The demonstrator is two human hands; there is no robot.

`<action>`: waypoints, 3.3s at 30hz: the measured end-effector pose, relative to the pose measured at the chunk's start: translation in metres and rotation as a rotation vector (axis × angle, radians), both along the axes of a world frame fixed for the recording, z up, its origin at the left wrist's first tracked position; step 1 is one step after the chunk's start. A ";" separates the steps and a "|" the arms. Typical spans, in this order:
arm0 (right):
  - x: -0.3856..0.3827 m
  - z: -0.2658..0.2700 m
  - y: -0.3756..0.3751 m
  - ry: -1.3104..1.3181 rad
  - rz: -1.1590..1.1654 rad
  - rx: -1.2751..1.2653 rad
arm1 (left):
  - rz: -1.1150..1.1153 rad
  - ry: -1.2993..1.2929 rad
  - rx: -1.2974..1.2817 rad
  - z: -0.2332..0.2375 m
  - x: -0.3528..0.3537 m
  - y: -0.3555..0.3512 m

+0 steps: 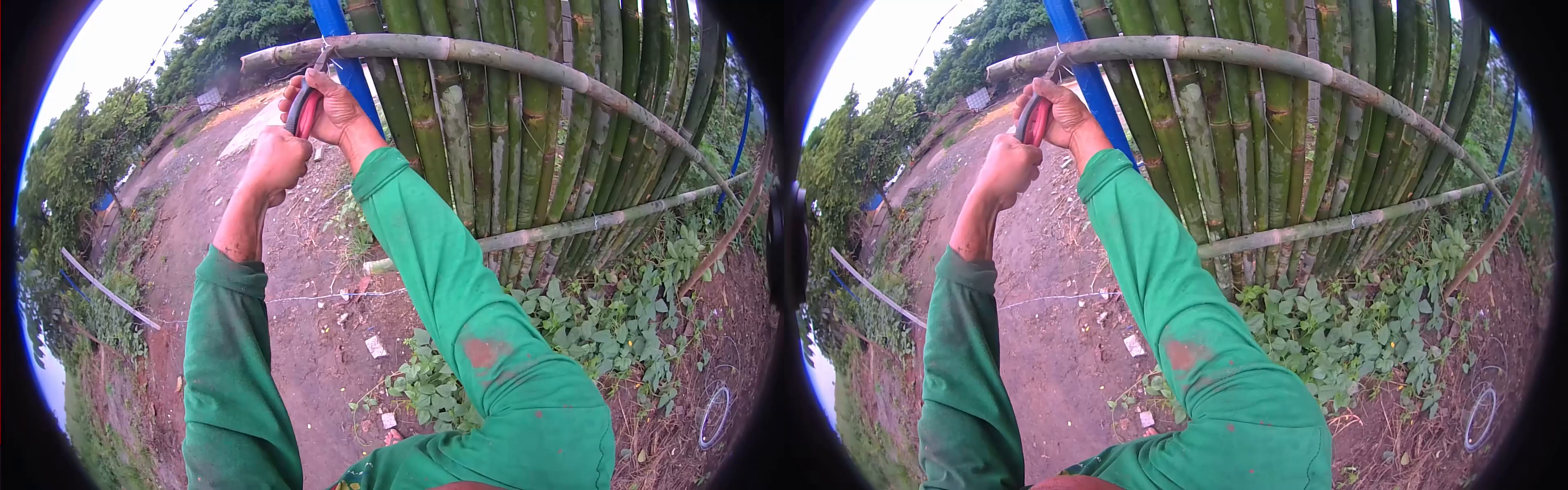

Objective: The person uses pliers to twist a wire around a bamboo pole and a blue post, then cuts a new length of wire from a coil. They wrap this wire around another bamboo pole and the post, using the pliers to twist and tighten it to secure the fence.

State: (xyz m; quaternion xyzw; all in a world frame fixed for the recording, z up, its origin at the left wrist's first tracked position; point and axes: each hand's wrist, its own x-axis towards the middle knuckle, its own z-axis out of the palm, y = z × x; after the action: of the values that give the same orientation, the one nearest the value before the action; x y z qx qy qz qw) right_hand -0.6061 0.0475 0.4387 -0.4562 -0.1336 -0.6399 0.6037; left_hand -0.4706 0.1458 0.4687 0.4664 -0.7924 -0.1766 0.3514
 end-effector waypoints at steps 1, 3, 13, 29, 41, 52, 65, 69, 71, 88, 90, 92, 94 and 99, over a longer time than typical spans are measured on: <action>0.002 0.000 -0.005 -0.015 0.010 -0.073 | -0.040 0.072 0.063 -0.002 0.001 -0.002; 0.005 -0.001 -0.022 -0.014 0.015 -0.109 | -0.090 0.167 0.208 -0.001 0.007 -0.008; 0.015 0.008 -0.020 -0.092 -0.140 -0.125 | -0.382 0.251 0.435 0.001 0.035 -0.053; 0.061 0.068 0.006 -0.548 0.001 -0.078 | 0.570 -0.956 -1.654 0.045 0.035 -0.005; 0.022 0.047 0.067 0.478 -1.045 0.102 | 0.121 -1.133 -0.915 0.175 0.003 0.014; -0.165 0.019 0.074 1.469 -2.550 -0.251 | 0.104 -1.037 -0.438 0.212 -0.001 -0.009; -0.160 0.027 0.065 1.574 -2.582 -0.161 | -0.108 -0.577 -0.247 0.159 0.050 -0.065; -0.161 0.028 0.070 1.615 -2.571 -0.117 | 0.012 -0.897 -0.643 0.161 0.030 -0.035; -0.159 0.026 0.071 1.620 -2.573 -0.108 | 0.120 -1.005 -0.704 0.157 0.011 -0.010; -0.154 0.026 0.075 1.601 -2.556 -0.059 | 0.094 -0.348 -0.902 0.028 0.116 -0.054; -0.154 0.026 0.076 1.623 -2.549 -0.062 | 0.062 -0.135 -1.027 0.010 0.082 -0.047; -0.154 0.026 0.078 1.649 -2.536 -0.069 | 0.037 -0.056 -1.180 0.007 0.053 -0.052; -0.154 0.027 0.079 1.634 -2.541 -0.087 | -0.001 -0.061 -1.257 0.003 0.037 -0.097; -0.156 0.028 0.077 1.642 -2.547 -0.092 | 0.249 -0.169 -1.070 0.039 0.017 -0.107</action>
State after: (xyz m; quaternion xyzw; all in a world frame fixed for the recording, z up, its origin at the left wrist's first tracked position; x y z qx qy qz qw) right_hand -0.7620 0.1250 0.4663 -0.5013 0.6826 -0.2906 -0.4453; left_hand -0.4534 0.0391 0.5076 0.3255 -0.7360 0.3311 0.4927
